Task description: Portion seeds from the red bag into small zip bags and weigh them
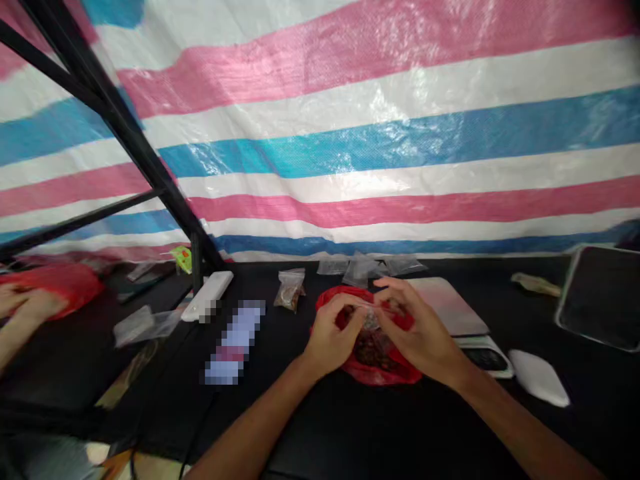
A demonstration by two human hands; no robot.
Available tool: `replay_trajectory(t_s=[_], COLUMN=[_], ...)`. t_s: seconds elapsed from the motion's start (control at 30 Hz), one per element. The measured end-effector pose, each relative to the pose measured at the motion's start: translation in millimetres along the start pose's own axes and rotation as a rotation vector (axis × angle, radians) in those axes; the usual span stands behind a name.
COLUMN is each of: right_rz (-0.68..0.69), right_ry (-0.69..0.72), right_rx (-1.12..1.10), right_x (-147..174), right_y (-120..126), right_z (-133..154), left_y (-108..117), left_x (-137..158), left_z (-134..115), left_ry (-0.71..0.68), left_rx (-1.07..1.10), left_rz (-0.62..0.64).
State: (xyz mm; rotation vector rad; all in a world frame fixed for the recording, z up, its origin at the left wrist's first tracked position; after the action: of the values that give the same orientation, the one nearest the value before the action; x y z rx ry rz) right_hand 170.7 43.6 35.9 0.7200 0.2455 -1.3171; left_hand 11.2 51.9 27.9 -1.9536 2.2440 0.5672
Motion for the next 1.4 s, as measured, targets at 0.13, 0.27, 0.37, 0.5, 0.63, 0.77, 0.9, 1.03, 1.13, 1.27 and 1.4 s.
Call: replay_trajectory(t_s=[0.13,0.27,0.37,0.5,0.63,0.77,0.9,1.03,1.13,1.27,1.4], right_rz=[0.045,0.064,0.047,-0.029,-0.207,-0.249,-0.208,-0.158,-0.143,-0.104,0.016], right_ry=[0.013,0.069,0.101,0.124,0.155,0.173,0.187,0.214,0.246,0.264,0.287], right_rx=[0.08,0.145,0.118,0.157,0.216,0.23,0.282,0.326,0.366,0.43,0.494], right_x=[2.2,3.3,2.3,-0.6,-2.7,-3.5,-2.8,-4.2,-6.2,-4.0,-6.2], right_y=[2.2,1.9,1.1,6.1,21.9,27.7,24.4,23.3,25.6,24.7,19.0], right_z=[0.1,7.8,13.7,18.1,20.2,16.5,12.2,13.5,18.0,15.0,12.4], left_y=[0.8,-3.1,-4.7,3.4,50.4,84.6,91.1,86.7,92.8,104.1,98.3], left_x=[1.7,5.1,7.4,1.9,-14.2,-24.4,-19.0,-18.8,-22.8,-25.7,-26.3], left_z=[-4.7,-8.5,-10.9,-11.2,1.9,26.0,37.6,49.1,50.6,44.6,39.7], left_ry=[-0.058,-0.116,-0.126,-0.072,0.064,0.19,0.169,0.207,0.181,0.076,-0.011], left_rx=[0.018,0.025,0.035,0.069,0.105,-0.243,-0.92,-1.156,-1.131,-0.972,-0.899], left_rz=[0.041,0.11,0.111,0.063,-0.328,-0.503,-0.644,-0.56,-0.533,-0.588,-0.53])
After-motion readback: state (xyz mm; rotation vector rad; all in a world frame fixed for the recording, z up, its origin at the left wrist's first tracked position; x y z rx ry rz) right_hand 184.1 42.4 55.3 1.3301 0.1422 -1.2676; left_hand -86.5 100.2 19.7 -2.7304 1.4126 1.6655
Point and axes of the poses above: each hand's wrist, its own x-axis away from the middle knuckle, its own y-axis out of the back of the hand, z = x × y, the point moved 6 cm from there along -x, towards the middle knuckle, and after that the axes turned 9 degrees about y, right-handed, at the moved point
